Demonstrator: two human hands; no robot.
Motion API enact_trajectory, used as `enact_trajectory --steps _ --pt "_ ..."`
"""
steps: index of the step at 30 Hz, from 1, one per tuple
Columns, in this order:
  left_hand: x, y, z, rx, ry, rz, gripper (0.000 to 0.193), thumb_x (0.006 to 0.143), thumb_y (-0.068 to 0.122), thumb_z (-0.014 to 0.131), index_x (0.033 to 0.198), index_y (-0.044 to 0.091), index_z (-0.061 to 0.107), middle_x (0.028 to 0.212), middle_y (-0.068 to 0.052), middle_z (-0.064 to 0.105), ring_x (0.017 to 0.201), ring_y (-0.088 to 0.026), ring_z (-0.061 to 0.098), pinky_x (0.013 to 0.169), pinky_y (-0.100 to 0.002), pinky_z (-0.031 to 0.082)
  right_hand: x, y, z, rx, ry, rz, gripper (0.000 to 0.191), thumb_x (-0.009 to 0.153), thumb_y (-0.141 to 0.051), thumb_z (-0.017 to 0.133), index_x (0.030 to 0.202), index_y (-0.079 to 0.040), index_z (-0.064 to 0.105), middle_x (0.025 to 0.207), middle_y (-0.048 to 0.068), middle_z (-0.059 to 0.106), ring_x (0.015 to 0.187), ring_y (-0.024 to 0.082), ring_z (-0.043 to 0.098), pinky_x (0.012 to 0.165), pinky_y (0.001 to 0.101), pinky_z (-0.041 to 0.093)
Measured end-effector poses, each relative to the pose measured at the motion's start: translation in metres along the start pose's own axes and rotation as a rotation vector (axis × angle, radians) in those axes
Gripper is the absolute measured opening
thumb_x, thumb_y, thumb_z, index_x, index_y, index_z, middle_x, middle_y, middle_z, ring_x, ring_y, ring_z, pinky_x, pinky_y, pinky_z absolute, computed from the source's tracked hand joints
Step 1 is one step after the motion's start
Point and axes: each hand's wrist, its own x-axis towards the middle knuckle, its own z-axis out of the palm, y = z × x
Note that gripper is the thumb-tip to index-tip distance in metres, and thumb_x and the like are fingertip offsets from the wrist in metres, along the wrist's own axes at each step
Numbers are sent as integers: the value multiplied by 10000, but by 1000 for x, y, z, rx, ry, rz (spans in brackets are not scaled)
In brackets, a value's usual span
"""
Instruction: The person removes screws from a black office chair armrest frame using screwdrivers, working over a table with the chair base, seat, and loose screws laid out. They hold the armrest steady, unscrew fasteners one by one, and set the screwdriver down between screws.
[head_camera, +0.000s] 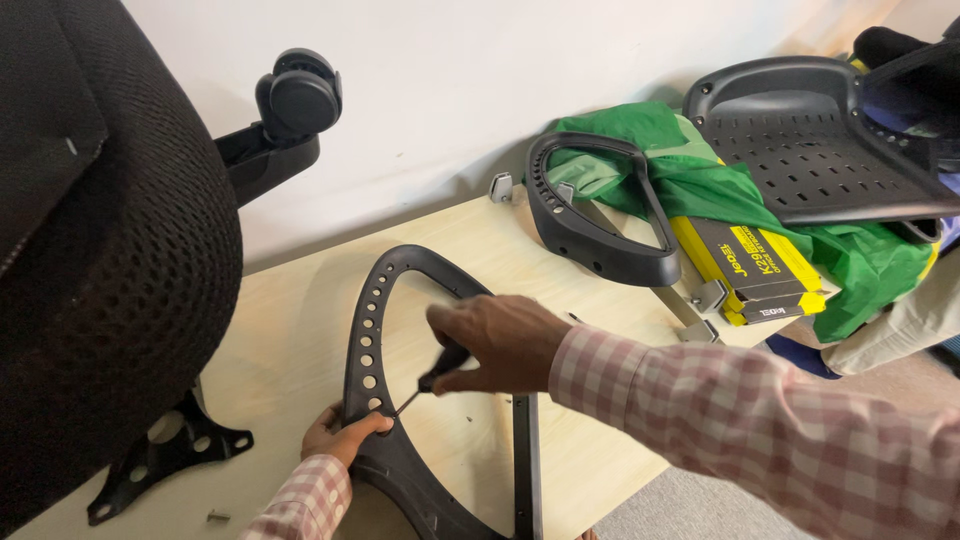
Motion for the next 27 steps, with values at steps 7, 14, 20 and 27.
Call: enact_trajectory --steps 7,14,20,27 --pt "-7 3 -3 -178 -65 -72 657 666 137 830 1293 28 668 1068 -139 756 918 -256 729 798 -377 579 -30 40 52 177 -203 193 436 1007 -539 551 1105 -136 684 845 9 734 700 170 690 635 318 513" --pt "-25 4 -6 -600 -253 -172 559 781 272 762 1286 54 662 1128 -121 724 1009 -289 681 867 -447 540 -101 82 87 1332 48 783 451 1009 -496 534 1058 -52 595 732 26 582 615 137 513 575 299 474" --pt "-40 -2 1 -768 -214 -223 632 744 330 764 1307 124 565 1146 -53 655 1037 -294 648 910 -613 560 -150 91 83 1436 260 1063 382 985 -384 551 1263 -123 523 1005 70 675 803 180 682 708 347 564" --pt "-41 -7 4 -545 -331 -42 619 696 72 806 1280 75 600 1119 -133 674 1002 -324 678 898 -500 549 -154 103 105 1265 279 1069 325 984 -304 498 1201 -65 536 905 96 612 660 165 545 577 330 471"
